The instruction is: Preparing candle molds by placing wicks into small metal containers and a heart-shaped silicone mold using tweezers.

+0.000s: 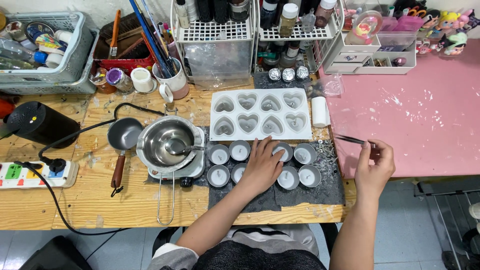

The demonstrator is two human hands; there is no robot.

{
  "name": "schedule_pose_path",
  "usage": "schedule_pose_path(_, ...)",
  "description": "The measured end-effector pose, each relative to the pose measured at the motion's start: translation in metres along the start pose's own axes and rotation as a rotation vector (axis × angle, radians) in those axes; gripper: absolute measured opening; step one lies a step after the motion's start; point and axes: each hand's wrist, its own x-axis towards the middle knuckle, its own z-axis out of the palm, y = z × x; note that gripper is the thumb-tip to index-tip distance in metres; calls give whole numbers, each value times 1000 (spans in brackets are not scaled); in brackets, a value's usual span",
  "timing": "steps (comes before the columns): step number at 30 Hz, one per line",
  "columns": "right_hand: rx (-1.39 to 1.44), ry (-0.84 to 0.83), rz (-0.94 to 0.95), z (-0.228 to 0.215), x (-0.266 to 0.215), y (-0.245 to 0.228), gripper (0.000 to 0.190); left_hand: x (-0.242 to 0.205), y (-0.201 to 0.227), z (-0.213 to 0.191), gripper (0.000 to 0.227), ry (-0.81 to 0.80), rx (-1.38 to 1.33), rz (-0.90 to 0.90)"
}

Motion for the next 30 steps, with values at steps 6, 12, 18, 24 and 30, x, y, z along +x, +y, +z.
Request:
schedule_pose_path(6, -186, -292, -216, 3, 10, -3, 11, -2, 1, 0, 37, 12, -10, 11)
schedule_pose_path(12, -324, -405, -224, 18, 15, -45, 16, -2, 1, -3, 37, -30, -24, -2)
schedule_pose_path(18, -328, -338, -149, 9, 2, -37, 14, -1, -1, -3, 39, -29, -18, -11)
schedule_pose_path(24, 200, -473, 63, 19, -18, -34, 17, -1, -2, -3, 38, -20, -52, -22)
schedule_pose_path(30, 83, -672, -283, 44, -20, -57, 14, -2, -3, -2, 40, -19, -50, -19)
